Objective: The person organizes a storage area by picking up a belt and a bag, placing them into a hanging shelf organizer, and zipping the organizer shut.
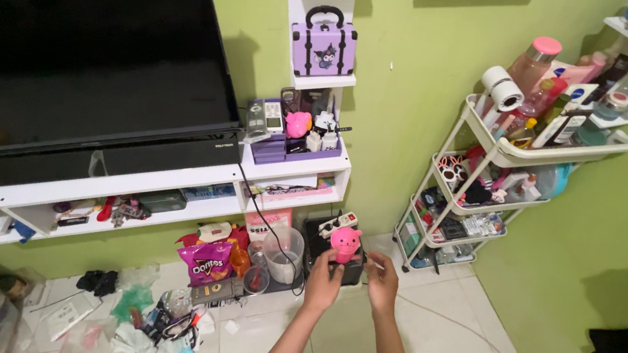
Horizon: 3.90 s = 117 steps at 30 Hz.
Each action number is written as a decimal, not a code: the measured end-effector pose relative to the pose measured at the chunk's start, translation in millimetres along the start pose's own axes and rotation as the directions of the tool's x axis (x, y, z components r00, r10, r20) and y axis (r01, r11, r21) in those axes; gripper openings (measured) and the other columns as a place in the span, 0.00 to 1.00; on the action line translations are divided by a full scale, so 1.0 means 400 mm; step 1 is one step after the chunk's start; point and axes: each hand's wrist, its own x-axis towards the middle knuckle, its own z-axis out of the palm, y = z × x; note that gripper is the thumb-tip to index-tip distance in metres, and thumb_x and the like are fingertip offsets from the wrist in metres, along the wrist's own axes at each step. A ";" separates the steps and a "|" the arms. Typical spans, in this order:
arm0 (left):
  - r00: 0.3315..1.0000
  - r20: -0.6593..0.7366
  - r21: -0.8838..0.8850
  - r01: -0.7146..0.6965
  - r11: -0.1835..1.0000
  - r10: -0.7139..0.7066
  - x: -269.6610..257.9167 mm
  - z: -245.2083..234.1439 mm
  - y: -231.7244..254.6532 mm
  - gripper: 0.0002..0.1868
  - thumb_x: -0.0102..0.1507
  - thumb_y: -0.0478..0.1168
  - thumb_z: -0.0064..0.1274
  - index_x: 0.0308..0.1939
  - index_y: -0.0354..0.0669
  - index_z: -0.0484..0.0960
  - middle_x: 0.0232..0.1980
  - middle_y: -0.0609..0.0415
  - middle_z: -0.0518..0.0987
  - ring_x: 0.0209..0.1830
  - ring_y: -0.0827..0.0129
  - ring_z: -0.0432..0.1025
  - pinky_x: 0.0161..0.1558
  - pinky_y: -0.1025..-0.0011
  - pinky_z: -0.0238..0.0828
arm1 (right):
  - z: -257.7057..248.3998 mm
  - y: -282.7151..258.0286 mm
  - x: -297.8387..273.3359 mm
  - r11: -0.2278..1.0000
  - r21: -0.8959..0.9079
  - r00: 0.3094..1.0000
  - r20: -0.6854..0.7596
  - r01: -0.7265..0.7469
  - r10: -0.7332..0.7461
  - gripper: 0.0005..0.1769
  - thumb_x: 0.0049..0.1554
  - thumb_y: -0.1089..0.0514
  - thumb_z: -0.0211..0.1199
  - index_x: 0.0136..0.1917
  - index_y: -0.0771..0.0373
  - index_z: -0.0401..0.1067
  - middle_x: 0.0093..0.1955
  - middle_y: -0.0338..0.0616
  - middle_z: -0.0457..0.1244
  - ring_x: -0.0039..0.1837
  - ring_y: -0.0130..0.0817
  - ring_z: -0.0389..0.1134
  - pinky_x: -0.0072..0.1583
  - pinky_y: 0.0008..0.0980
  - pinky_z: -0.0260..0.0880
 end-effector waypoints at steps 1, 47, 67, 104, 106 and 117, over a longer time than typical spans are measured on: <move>1.000 -0.001 -0.006 0.004 1.000 -0.004 0.001 0.003 -0.002 0.23 0.64 0.38 0.53 0.64 0.45 0.72 0.59 0.46 0.77 0.55 0.56 0.75 0.54 0.64 0.72 | 0.000 -0.005 0.000 1.000 -0.009 1.000 -0.004 -0.010 0.010 0.16 0.59 0.60 0.63 0.60 0.65 0.75 0.55 0.44 0.70 0.49 0.31 0.69 0.51 0.30 0.70; 0.997 -0.073 -0.034 0.008 0.999 -0.011 -0.080 -0.610 -0.207 0.19 0.64 0.39 0.52 0.60 0.44 0.75 0.53 0.47 0.81 0.50 0.56 0.79 0.50 0.63 0.75 | 0.537 -0.040 -0.348 0.997 0.047 0.998 0.018 0.065 -0.066 0.13 0.60 0.62 0.64 0.58 0.63 0.75 0.51 0.41 0.70 0.44 0.23 0.67 0.49 0.26 0.69; 0.962 -0.268 0.161 -0.004 0.987 0.047 0.013 -0.783 -0.145 0.19 0.65 0.40 0.52 0.59 0.39 0.75 0.60 0.42 0.78 0.62 0.47 0.71 0.62 0.59 0.67 | 0.738 -0.163 -0.275 0.982 0.031 0.946 0.265 0.187 -0.189 0.16 0.58 0.65 0.59 0.60 0.63 0.73 0.56 0.42 0.71 0.51 0.29 0.72 0.51 0.28 0.74; 0.961 -0.260 0.304 -0.012 0.952 0.095 -0.149 -1.226 -0.378 0.23 0.62 0.41 0.54 0.62 0.47 0.72 0.60 0.47 0.76 0.59 0.48 0.71 0.56 0.54 0.68 | 1.132 -0.118 -0.609 0.987 -0.040 0.965 0.219 0.154 -0.141 0.13 0.60 0.64 0.64 0.59 0.61 0.77 0.48 0.41 0.70 0.41 0.23 0.61 0.43 0.24 0.64; 0.959 -0.263 0.302 -0.020 0.953 0.103 -0.154 -1.231 -0.377 0.23 0.62 0.40 0.54 0.62 0.47 0.72 0.60 0.48 0.77 0.60 0.47 0.71 0.57 0.54 0.68 | 1.131 -0.119 -0.612 0.987 -0.012 0.956 0.250 0.161 -0.153 0.16 0.57 0.65 0.61 0.59 0.60 0.75 0.50 0.37 0.72 0.43 0.20 0.67 0.43 0.21 0.68; 0.941 -0.335 0.285 0.052 0.957 0.048 -0.200 -1.276 -0.367 0.21 0.63 0.40 0.53 0.61 0.46 0.73 0.60 0.46 0.77 0.60 0.47 0.71 0.58 0.55 0.67 | 1.174 -0.143 -0.645 0.988 -0.030 0.940 0.312 0.152 -0.135 0.15 0.58 0.60 0.64 0.59 0.58 0.75 0.51 0.35 0.71 0.48 0.25 0.69 0.50 0.28 0.69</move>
